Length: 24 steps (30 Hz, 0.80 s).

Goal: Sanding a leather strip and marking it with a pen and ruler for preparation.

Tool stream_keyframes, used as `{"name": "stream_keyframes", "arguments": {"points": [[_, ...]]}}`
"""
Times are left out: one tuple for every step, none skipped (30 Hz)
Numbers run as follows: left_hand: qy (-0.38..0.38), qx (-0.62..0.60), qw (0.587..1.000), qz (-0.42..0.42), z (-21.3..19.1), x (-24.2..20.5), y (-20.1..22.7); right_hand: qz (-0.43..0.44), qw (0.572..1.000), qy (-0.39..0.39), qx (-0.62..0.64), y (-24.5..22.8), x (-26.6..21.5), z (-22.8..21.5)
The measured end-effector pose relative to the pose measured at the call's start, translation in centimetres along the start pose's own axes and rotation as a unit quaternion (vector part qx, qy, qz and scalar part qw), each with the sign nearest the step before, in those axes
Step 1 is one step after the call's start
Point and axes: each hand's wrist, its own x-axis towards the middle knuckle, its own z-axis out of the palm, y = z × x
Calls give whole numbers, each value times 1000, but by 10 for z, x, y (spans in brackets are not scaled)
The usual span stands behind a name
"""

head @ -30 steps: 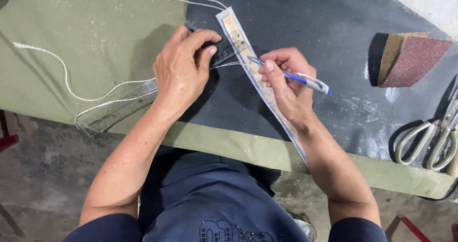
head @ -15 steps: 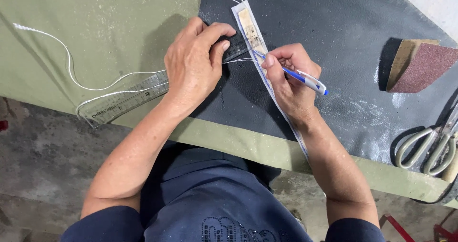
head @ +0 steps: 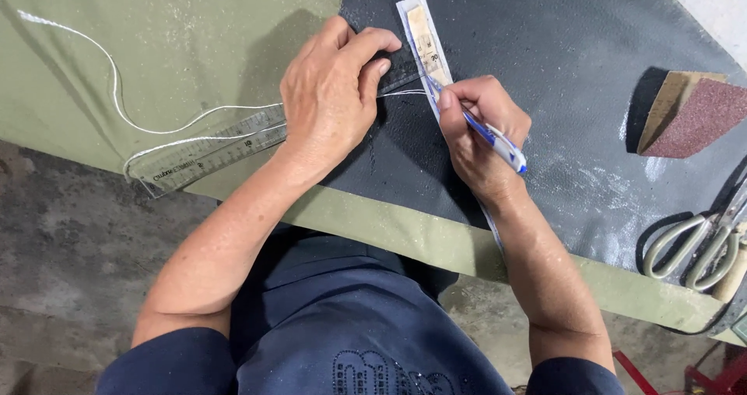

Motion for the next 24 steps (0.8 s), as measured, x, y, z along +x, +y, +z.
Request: {"name": "stream_keyframes", "arguments": {"points": [[-1, -1, 1000, -1, 1, 0, 0, 1, 1000, -1, -1, 3, -1, 1], [3, 3, 1000, 1, 1, 0, 0, -17, 999, -2, -30, 5, -1, 2], [7, 7, 1000, 4, 2, -1, 0, -36, 998, -3, -58, 7, -2, 2], [9, 8, 1000, 4, 2, -1, -1, -38, 998, -2, -58, 5, -2, 1], [8, 6, 1000, 5, 3, -1, -1, -37, 998, -1, -53, 2, -2, 0], [8, 5, 1000, 5, 3, -1, -1, -36, 998, -1, -48, -1, -2, -1], [11, 6, 1000, 5, 2, -1, -2, -39, 998, -1, -47, 1, -1, 1], [10, 6, 1000, 4, 2, -1, -2, -34, 997, 1, -65, 4, -1, 2], [8, 6, 1000, 3, 3, -1, -1, -29, 996, 3, -82, 6, -2, 4], [8, 5, 1000, 3, 3, -1, -2, -29, 996, 3, -83, 4, -2, 2], [14, 8, 1000, 8, 4, -1, -2, -28, 996, 2, -84, 2, -3, 1], [20, 12, 1000, 13, 4, -1, -2, -28, 996, 2, -84, -1, -3, 0], [21, 13, 1000, 14, 3, -2, -2, -29, 996, 3, -84, 5, -3, -2], [21, 8, 1000, 16, 2, -3, -2, -22, 999, 25, 4, 10, -3, -3], [22, 3, 1000, 18, 1, -3, -2, -16, 995, 45, 92, 15, -2, -4], [25, 4, 999, 21, 0, -3, -3, -18, 994, 47, 93, 10, 0, -5], [16, -6, 1000, 18, 0, -3, -4, 52, 981, 88, 168, 5, 3, -5], [6, -17, 1000, 15, 0, -4, -5, 123, 954, 127, 241, 0, 4, -6], [7, -16, 1000, 18, -5, -4, -5, 121, 954, 129, 242, 12, 6, -10], [-11, -43, 999, 0, -9, -4, -5, 96, 949, 98, 283, 24, 7, -14], [-30, -70, 997, -19, -13, -3, -5, 70, 941, 66, 323, 36, 8, -19], [-33, -70, 997, -14, -15, -4, -9, 71, 941, 71, 324, 30, 7, -24], [-12, -71, 997, 0, -16, -5, -12, 121, 932, 73, 333, 23, 6, -30], [7, -73, 997, 15, -17, -6, -16, 173, 920, 75, 343, 17, 3, -36]]}}
